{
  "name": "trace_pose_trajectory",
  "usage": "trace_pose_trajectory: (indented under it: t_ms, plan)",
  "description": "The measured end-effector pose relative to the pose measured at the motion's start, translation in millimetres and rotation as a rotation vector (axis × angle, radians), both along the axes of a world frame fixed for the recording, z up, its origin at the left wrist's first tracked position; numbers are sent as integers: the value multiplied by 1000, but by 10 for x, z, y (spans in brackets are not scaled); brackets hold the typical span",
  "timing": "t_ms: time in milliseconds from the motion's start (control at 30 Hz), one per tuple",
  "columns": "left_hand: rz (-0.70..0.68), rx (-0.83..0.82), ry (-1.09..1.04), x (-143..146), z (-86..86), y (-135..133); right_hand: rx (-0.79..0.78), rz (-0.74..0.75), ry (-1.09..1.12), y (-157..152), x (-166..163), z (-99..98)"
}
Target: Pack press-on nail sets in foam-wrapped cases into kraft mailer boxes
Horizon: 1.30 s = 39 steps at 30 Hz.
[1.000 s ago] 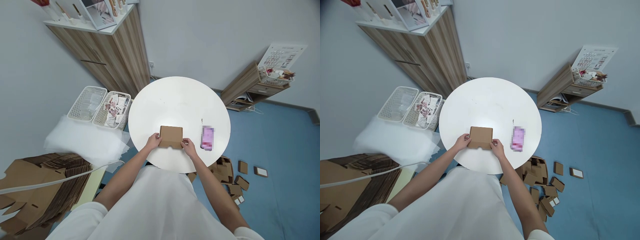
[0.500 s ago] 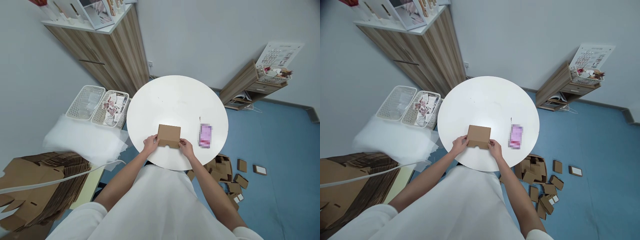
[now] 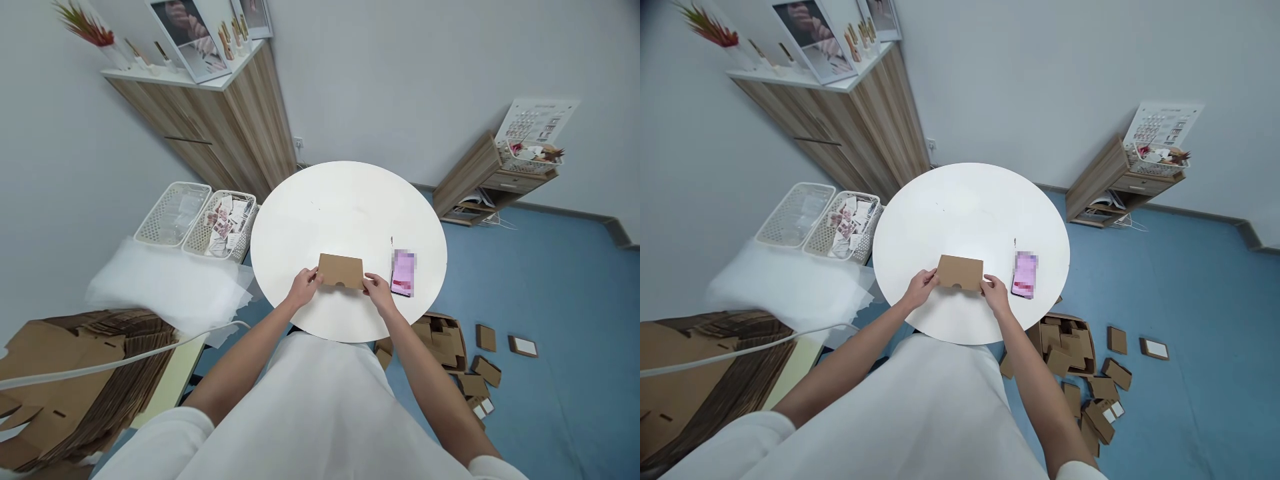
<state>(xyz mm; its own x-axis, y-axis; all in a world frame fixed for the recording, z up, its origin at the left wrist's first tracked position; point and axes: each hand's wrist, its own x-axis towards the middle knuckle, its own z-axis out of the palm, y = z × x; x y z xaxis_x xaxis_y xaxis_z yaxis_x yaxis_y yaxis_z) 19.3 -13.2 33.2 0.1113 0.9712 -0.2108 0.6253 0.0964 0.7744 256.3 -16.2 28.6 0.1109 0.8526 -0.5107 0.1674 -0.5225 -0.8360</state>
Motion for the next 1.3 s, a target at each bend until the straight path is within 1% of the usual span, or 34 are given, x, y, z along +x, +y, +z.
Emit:
trace_pose_trajectory:
  t_ms: [100, 200, 300, 367, 467, 567, 667, 767, 833, 900, 1000, 1067, 1167, 1300]
  plan:
    - [-19, 31, -20, 68, 46, -20, 15, 24, -70, 8, 78, 55]
    - [-84, 79, -8, 100, 61, -47, 8, 77, -100, 14, 156, 116]
    - [-153, 118, 12, 103, 61, -53, -26, 97, -44, 26, 240, 170]
    - [-168, 122, 25, 101, 56, -26, -46, 100, 29, 39, 288, 199]
    - [-140, 66, 75, 98, 53, 75, -59, 128, 146, 66, 330, 234]
    - [-93, -34, 100, 94, 65, 221, -18, 161, 192, 112, 336, 250]
    - [-94, -102, 78, 96, 85, 361, 53, 172, 94, 189, 327, 237]
    - [-66, -134, 73, 114, 97, 464, 84, 207, -95, 286, 317, 220]
    - [-47, -145, 100, 132, 104, 510, 105, 233, -212, 349, 314, 227]
    - [-33, -135, 155, 151, 117, 539, 141, 248, -284, 403, 314, 255]
    - [-28, -91, 230, 170, 153, 562, 198, 277, -330, 469, 322, 322]
    - [-51, -79, 258, 176, 182, 571, 215, 321, -361, 505, 327, 364]
    - [-78, -68, 273, 179, 216, 586, 219, 373, -401, 550, 328, 401]
    - [-74, -45, 249, 187, 244, 605, 200, 381, -403, 601, 309, 394]
